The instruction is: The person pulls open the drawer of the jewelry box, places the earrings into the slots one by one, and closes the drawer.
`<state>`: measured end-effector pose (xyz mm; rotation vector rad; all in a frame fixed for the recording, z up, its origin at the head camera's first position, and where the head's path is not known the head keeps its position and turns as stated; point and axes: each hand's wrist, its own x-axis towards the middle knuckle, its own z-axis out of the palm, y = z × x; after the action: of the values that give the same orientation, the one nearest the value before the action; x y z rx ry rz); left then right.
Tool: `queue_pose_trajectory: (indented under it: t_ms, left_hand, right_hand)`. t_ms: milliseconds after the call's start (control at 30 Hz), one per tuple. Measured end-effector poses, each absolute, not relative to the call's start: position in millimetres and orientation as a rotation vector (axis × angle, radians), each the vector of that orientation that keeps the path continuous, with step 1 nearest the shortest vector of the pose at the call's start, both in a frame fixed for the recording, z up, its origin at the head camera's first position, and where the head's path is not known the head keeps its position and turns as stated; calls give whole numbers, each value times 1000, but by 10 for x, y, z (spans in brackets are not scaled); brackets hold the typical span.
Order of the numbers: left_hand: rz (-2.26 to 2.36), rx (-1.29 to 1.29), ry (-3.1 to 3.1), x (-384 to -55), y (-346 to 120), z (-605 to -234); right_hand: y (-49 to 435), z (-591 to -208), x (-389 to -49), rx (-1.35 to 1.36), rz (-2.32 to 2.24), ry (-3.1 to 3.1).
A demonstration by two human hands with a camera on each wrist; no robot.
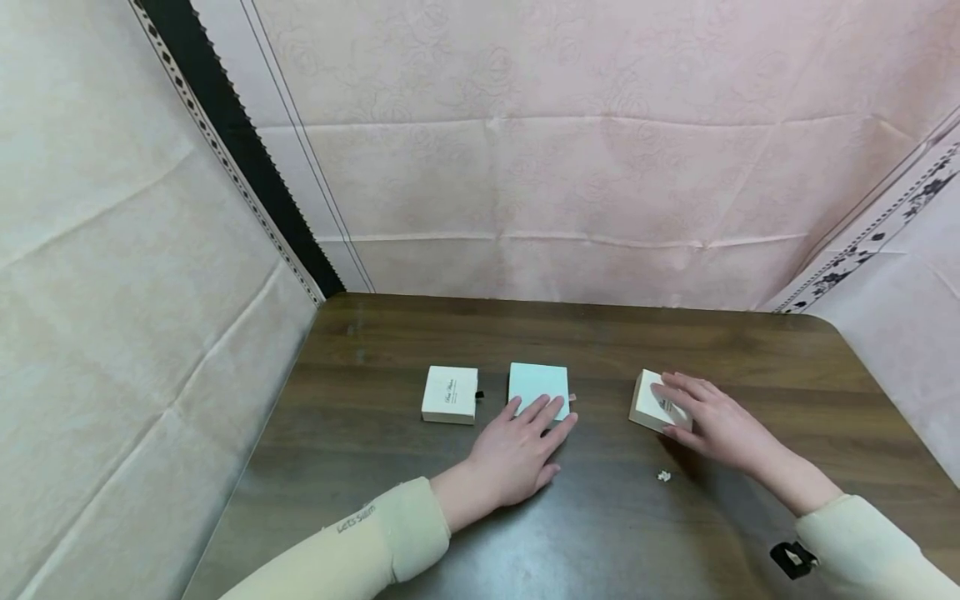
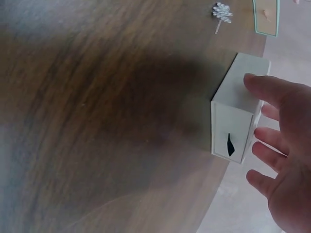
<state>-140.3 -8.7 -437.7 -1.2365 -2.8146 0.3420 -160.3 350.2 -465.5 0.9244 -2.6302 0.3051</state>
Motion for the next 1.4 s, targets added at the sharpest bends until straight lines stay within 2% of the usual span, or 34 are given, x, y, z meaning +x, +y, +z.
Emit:
queue_pose_trajectory:
  t_ms: [600, 1400]
  left_hand:
    - [308, -1260, -2799, -1289, -55, -4423]
    - [299, -1274, -2793, -1270, 91, -4481]
  right_hand:
    - [3486, -4746, -1630, 1008, 313, -2558]
    - [3257, -4680, -1667, 1134, 268, -2571]
